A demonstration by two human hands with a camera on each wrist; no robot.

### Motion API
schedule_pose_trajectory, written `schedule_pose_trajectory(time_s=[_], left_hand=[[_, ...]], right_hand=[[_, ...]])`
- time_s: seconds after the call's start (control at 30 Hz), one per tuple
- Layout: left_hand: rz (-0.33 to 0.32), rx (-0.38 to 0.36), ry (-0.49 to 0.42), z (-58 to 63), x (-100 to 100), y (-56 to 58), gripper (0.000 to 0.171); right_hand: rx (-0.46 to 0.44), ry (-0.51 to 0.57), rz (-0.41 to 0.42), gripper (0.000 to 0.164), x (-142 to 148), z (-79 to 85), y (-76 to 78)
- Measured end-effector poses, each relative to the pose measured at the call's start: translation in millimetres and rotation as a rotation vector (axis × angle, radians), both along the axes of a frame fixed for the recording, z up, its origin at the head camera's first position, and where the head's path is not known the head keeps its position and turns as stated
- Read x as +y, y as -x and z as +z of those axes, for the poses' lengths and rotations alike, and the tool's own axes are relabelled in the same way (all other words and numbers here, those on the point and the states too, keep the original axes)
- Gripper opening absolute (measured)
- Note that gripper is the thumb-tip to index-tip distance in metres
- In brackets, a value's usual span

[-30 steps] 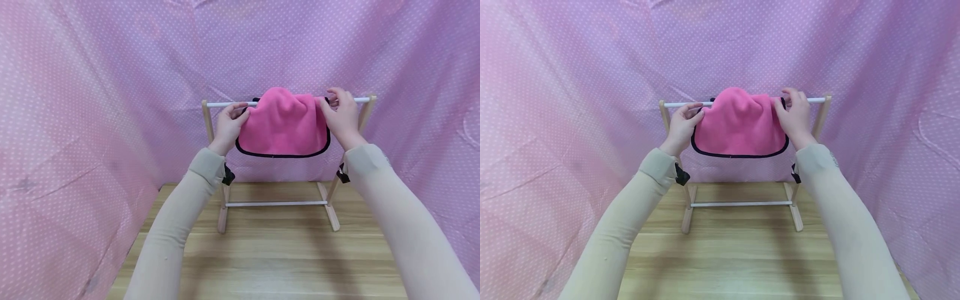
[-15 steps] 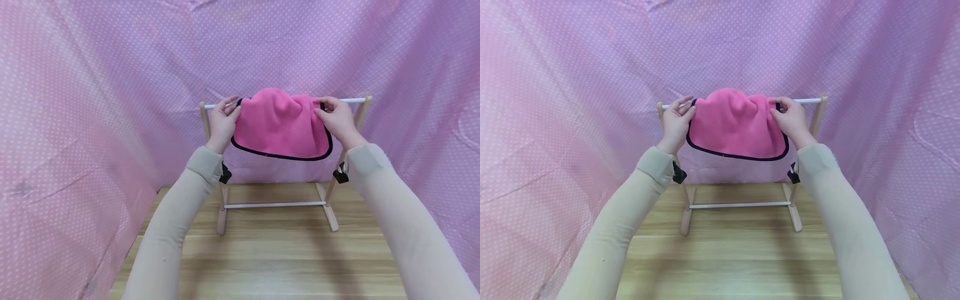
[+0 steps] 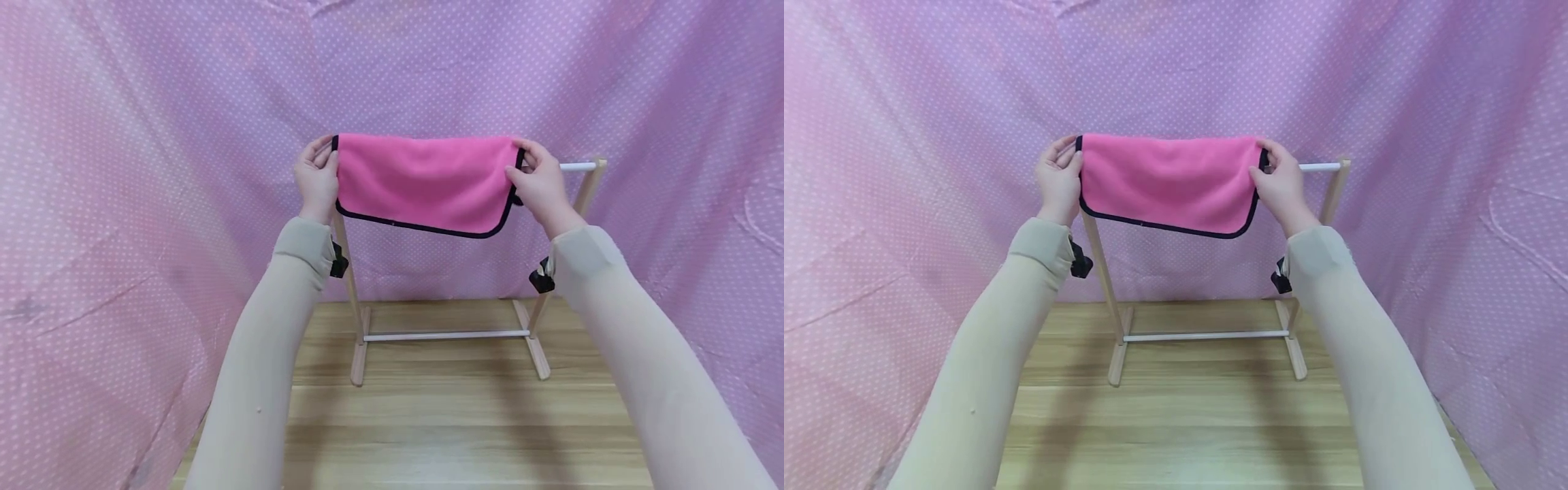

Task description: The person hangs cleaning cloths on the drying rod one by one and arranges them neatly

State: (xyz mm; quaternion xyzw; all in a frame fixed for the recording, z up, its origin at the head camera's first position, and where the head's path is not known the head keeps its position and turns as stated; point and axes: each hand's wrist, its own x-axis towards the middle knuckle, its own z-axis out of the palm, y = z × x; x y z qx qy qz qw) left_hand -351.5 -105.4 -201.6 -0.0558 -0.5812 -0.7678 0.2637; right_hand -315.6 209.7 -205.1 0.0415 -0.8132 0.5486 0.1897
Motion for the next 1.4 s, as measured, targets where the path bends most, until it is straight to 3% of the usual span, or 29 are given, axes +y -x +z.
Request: schedule_pose_trajectory(time_s=[0.13,0.33,0.53,0.63,0.77,1.0,1.13,1.4], left_hand=[[0.005,-0.047,0.020,-6.0,-6,-0.1,0.030],[-0.011,-0.088,0.103,-14.5,-2,-4.8,0.030],[-0.036,-0.108,0.082,-25.3,-3,-8.9,0.034],[-0.036,-0.122,0.120,-31.6,-6,-11.8,0.034],[-0.031,-0.101,0.212,-40.8,-10,-13.9,0.033],[0.013,-0.007,0.318,-49.3,-14,-12.5,0.030],[0.044,-0.008,0.350,-51.8,-17,-13.7,0.026],[0.054,-0.038,0.338,-56.2,-20,-13.2,0.026]], right_hand=[[-0.012,-0.046,0.004,0.051,-1,-4.8,-0.3],[0.086,0.115,-0.020,0.045,5,-11.8,-2.2],[0.053,0.148,-0.004,0.046,10,-16.7,-4.9],[0.041,0.177,0.020,0.048,11,-21.3,-6.7],[0.046,0.268,0.056,0.047,13,-29.5,-9.1],[0.130,0.428,0.070,0.039,16,-42.6,-7.3],[0.147,0.450,0.079,0.031,15,-45.9,-7.2],[0.074,0.445,0.105,0.026,14,-42.8,-8.9]])
